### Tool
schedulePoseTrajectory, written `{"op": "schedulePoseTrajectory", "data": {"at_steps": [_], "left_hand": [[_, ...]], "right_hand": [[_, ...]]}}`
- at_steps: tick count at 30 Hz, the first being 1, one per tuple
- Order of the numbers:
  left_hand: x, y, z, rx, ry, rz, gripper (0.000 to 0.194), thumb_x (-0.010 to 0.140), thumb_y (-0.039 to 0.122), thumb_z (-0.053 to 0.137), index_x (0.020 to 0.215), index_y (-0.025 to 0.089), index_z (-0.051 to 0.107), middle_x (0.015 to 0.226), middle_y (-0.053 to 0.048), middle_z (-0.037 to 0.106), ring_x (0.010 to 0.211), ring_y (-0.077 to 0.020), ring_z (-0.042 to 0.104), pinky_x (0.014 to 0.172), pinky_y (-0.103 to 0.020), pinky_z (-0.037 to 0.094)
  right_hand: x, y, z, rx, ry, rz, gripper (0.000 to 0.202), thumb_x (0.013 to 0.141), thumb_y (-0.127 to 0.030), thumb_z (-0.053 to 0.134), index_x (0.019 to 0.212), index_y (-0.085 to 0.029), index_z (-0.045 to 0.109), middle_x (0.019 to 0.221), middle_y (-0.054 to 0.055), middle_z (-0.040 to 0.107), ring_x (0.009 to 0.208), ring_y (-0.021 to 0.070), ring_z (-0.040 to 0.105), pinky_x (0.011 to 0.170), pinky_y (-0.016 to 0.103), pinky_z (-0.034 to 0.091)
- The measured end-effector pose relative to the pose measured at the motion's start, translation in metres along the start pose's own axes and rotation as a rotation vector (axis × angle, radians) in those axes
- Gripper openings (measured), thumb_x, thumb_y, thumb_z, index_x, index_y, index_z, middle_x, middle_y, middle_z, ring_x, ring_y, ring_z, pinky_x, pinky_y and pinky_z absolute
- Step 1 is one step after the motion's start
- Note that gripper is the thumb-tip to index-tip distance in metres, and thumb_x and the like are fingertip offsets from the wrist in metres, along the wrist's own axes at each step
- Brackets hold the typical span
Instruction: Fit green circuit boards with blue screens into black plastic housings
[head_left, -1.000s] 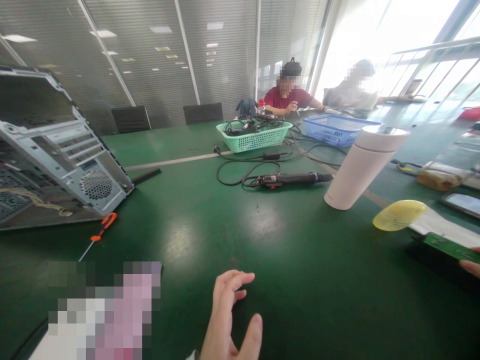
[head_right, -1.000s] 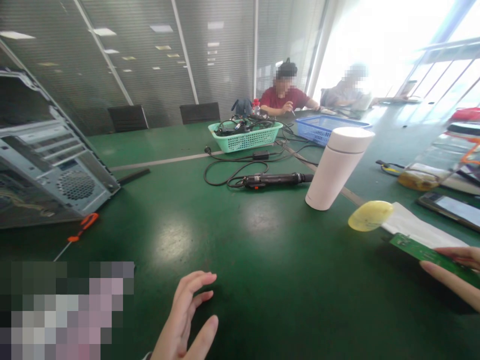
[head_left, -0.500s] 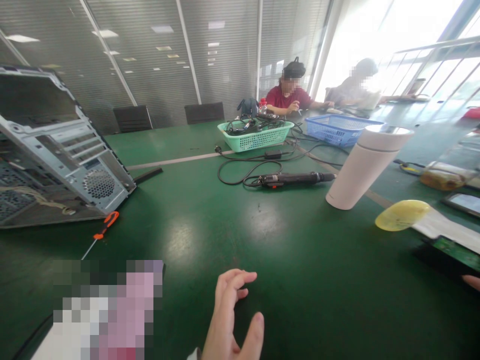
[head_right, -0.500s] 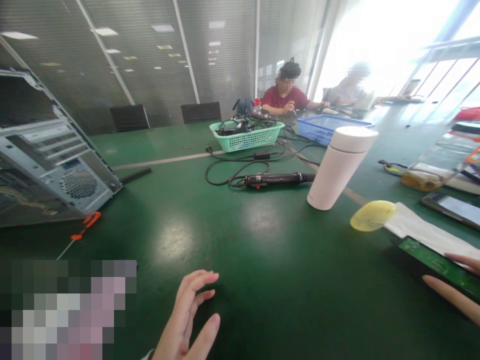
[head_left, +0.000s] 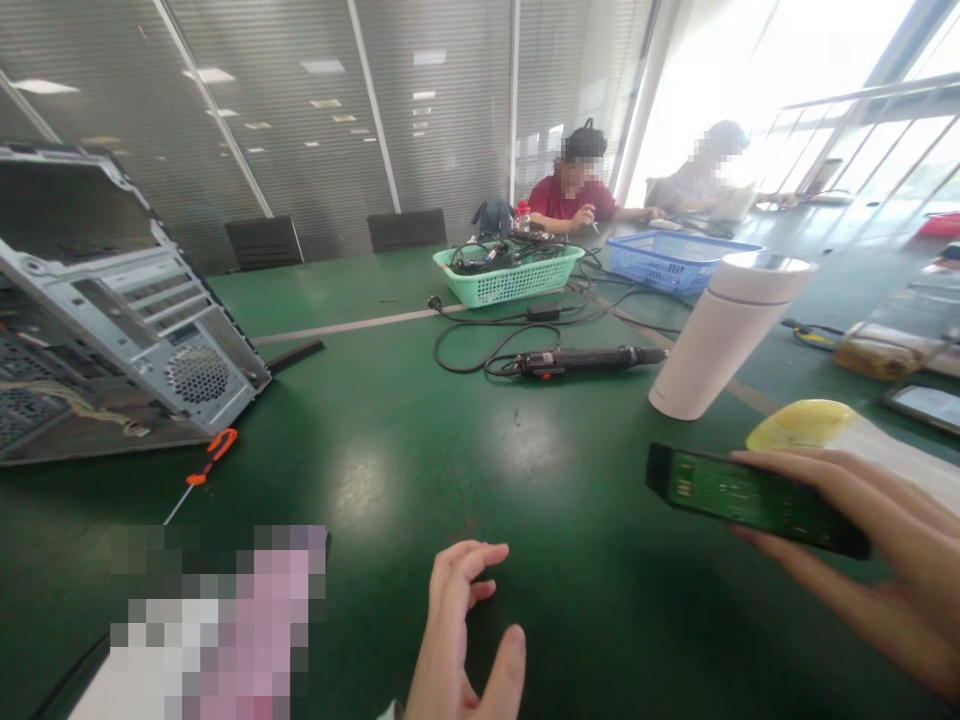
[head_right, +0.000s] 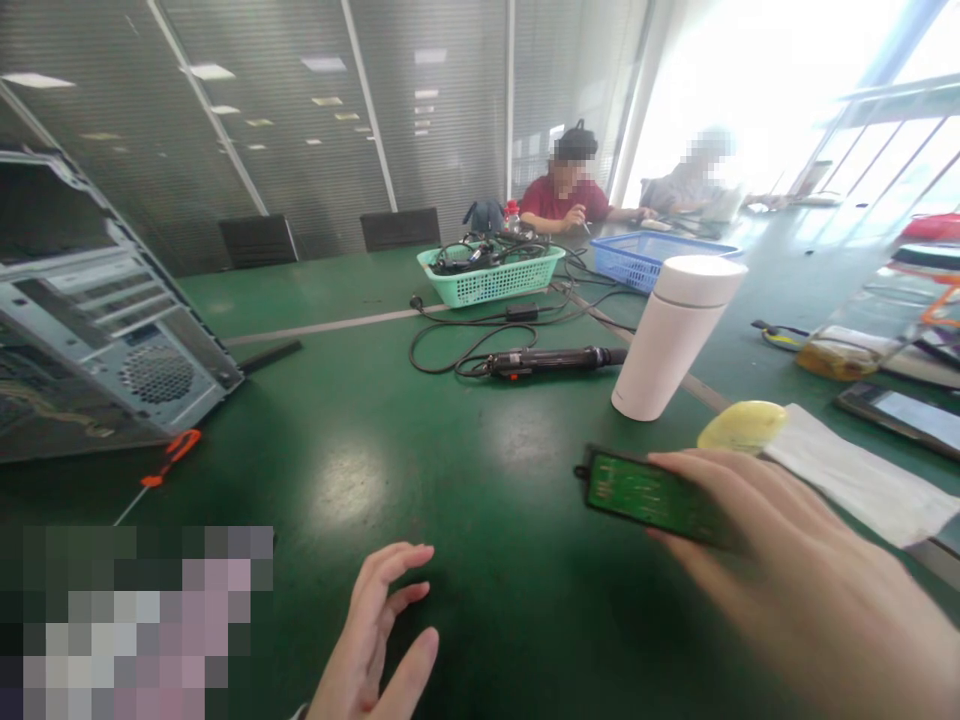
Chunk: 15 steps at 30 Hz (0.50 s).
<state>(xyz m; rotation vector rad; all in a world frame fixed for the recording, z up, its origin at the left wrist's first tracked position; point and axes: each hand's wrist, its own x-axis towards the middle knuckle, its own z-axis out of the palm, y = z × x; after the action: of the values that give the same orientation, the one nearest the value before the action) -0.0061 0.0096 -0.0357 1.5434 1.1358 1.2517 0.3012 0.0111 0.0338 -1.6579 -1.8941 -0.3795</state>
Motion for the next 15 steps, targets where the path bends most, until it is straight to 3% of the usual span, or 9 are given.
{"op": "schedulePoseTrajectory", "data": {"at_steps": [3,7,10,15], "left_hand": [[0.000,0.000,-0.001,-0.024,0.018,-0.010,0.046,0.090,0.011,0.044,0.132,0.028,0.048,0.133,-0.007,0.050,0.123,-0.0244,0.048,0.099,-0.040,0.046],[0.000,-0.003,-0.002,-0.038,-0.010,-0.015,0.051,0.089,0.010,0.045,0.137,0.026,0.047,0.139,-0.008,0.047,0.130,-0.0280,0.043,0.100,-0.042,0.047],[-0.001,-0.007,-0.002,-0.043,-0.035,0.016,0.057,0.088,0.011,0.044,0.143,0.029,0.043,0.148,-0.007,0.041,0.134,-0.0293,0.041,0.102,-0.043,0.045],[-0.001,-0.007,-0.002,-0.030,-0.030,0.026,0.060,0.088,0.013,0.045,0.146,0.029,0.041,0.153,-0.007,0.037,0.141,-0.0305,0.035,0.104,-0.044,0.045]], "right_hand": [[0.019,-0.048,0.011,0.042,-0.016,-0.273,0.035,0.104,-0.049,0.033,0.120,-0.025,0.053,0.112,0.008,0.060,0.094,0.0212,0.061,0.069,0.035,0.053],[0.028,-0.095,0.029,0.241,-0.051,-0.287,0.025,0.102,-0.026,0.037,0.122,-0.023,0.051,0.115,0.007,0.057,0.104,0.0204,0.057,0.081,0.033,0.052],[0.024,-0.109,0.043,0.398,-0.111,-0.231,0.022,0.101,-0.025,0.041,0.121,-0.023,0.049,0.112,0.006,0.058,0.101,0.0189,0.058,0.082,0.031,0.053],[0.014,-0.105,0.053,0.460,-0.177,-0.228,0.024,0.100,-0.029,0.051,0.123,-0.024,0.046,0.117,0.006,0.056,0.104,0.0182,0.057,0.087,0.030,0.053]]}}
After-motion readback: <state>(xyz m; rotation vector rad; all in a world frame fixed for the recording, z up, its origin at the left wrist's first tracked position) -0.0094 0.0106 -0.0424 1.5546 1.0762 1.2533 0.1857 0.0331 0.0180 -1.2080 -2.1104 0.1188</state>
